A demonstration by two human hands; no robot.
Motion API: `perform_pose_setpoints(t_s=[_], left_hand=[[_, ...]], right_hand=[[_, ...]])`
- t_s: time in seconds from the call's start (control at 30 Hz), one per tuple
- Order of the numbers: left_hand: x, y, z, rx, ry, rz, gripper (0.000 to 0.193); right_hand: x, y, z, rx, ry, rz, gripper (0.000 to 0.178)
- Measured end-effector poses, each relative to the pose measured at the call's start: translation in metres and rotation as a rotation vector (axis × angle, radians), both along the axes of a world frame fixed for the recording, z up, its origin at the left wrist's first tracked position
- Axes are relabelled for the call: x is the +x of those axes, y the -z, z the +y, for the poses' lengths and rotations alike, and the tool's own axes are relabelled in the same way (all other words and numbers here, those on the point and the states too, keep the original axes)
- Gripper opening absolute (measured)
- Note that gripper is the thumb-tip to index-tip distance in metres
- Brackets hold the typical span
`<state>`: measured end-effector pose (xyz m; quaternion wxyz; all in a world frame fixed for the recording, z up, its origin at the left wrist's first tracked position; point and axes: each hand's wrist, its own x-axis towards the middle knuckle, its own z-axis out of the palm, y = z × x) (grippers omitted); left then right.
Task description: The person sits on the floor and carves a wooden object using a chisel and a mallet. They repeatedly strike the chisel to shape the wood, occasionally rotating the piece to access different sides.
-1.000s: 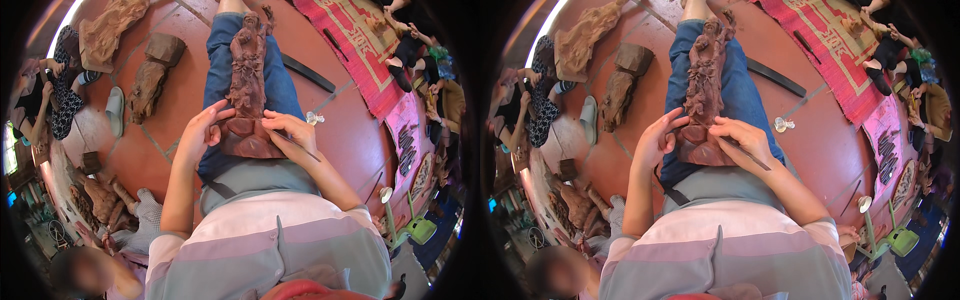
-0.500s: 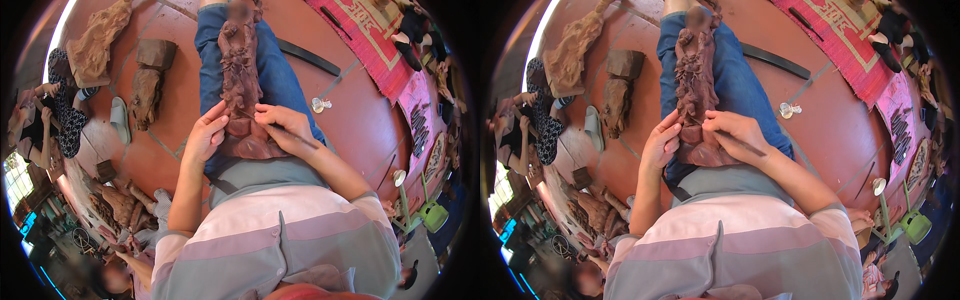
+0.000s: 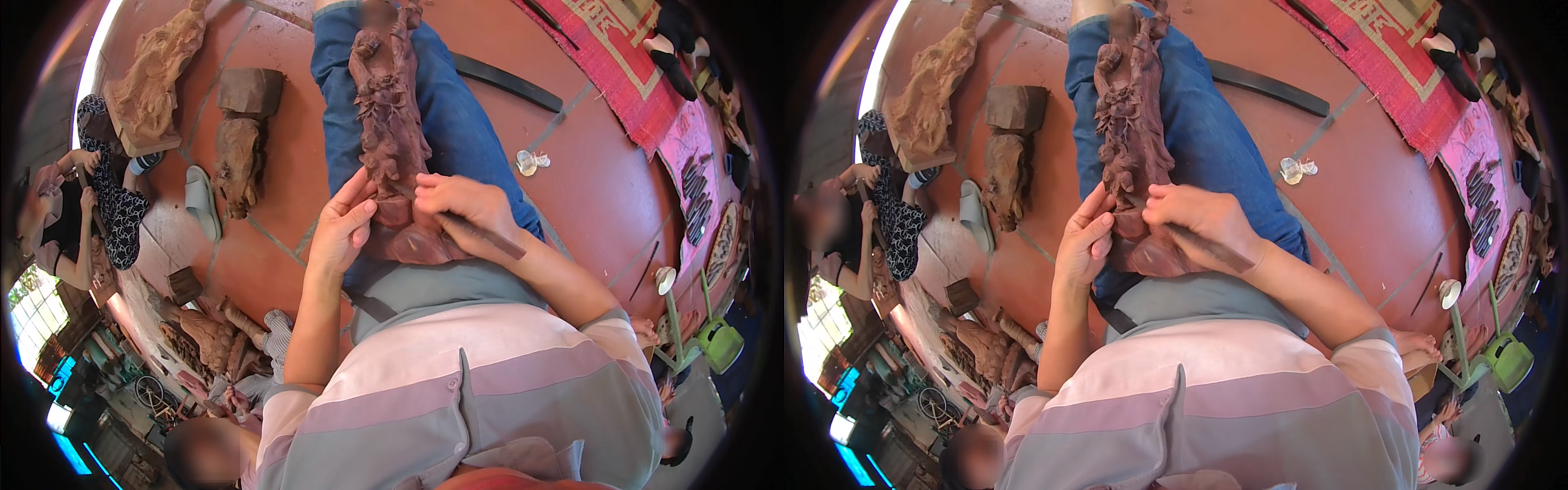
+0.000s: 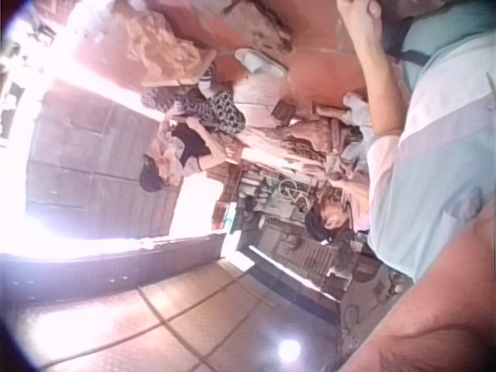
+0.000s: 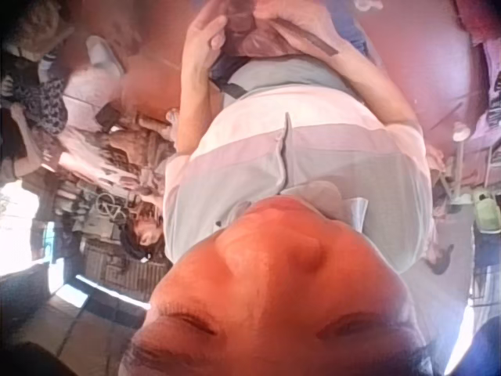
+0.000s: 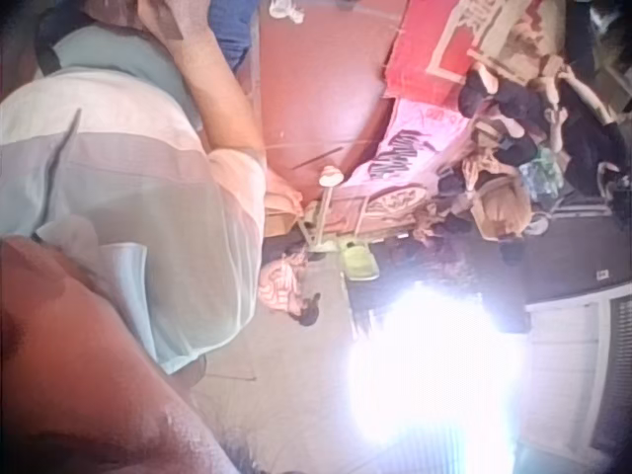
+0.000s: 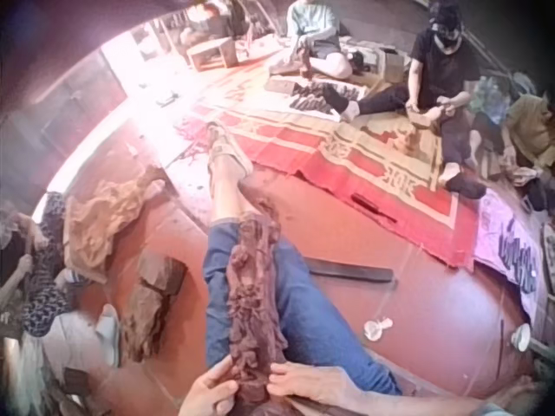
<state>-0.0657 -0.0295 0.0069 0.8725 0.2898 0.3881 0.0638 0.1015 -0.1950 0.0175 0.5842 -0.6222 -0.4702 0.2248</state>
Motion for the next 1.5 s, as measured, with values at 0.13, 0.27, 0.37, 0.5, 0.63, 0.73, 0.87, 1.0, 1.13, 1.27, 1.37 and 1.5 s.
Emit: perform_pose_setpoints(t_s=[0.13,0.27,0.37,0.5,0.63,0.73,0.87,1.0,1.13,1.27,1.37,1.5], left_hand=[[0.001,-0.001,-0.001,0.008,-0.006,0.010,0.053],[-0.001,0.004,0.000,0.003,0.012,-0.036,0.053],[-0.004,0.004,0.000,0.005,0.013,-0.046,0.053],[0.003,-0.003,-0.002,0.025,-0.002,0.003,0.054],[-0.002,0.001,-0.003,0.041,0.006,-0.026,0.054],[-0.001,0.003,-0.001,0.030,0.014,-0.036,0.055],[0.003,-0.007,-0.006,0.029,-0.018,0.011,0.055],[0.002,-0.002,-0.004,0.042,0.001,-0.003,0.056],[0.002,-0.002,-0.004,0.056,0.006,0.002,0.056],[0.006,-0.006,-0.004,0.069,0.028,0.015,0.058],[0.003,-0.004,-0.006,0.057,0.008,0.011,0.058],[0.004,-0.005,-0.005,0.071,0.034,-0.005,0.059]], right_hand=[[0.001,0.001,-0.004,-0.010,-0.053,-0.040,0.021],[-0.003,0.000,-0.002,0.005,0.007,-0.085,0.020],[0.006,-0.009,-0.003,-0.072,-0.094,-0.003,0.019],[-0.005,-0.002,0.000,0.025,0.026,-0.098,0.018],[0.008,-0.014,-0.001,-0.110,-0.110,0.043,0.020],[-0.002,-0.013,-0.001,-0.061,-0.006,-0.107,0.019],[0.005,-0.014,-0.001,-0.096,-0.062,-0.079,0.023],[0.000,-0.015,-0.002,-0.104,-0.065,-0.211,0.022],[0.000,-0.018,0.002,-0.110,-0.061,-0.141,0.025],[-0.007,-0.014,-0.003,-0.085,-0.087,-0.222,0.022],[0.000,-0.019,0.000,-0.122,-0.080,-0.228,0.022],[-0.007,-0.018,-0.001,-0.117,-0.031,-0.286,0.020]])
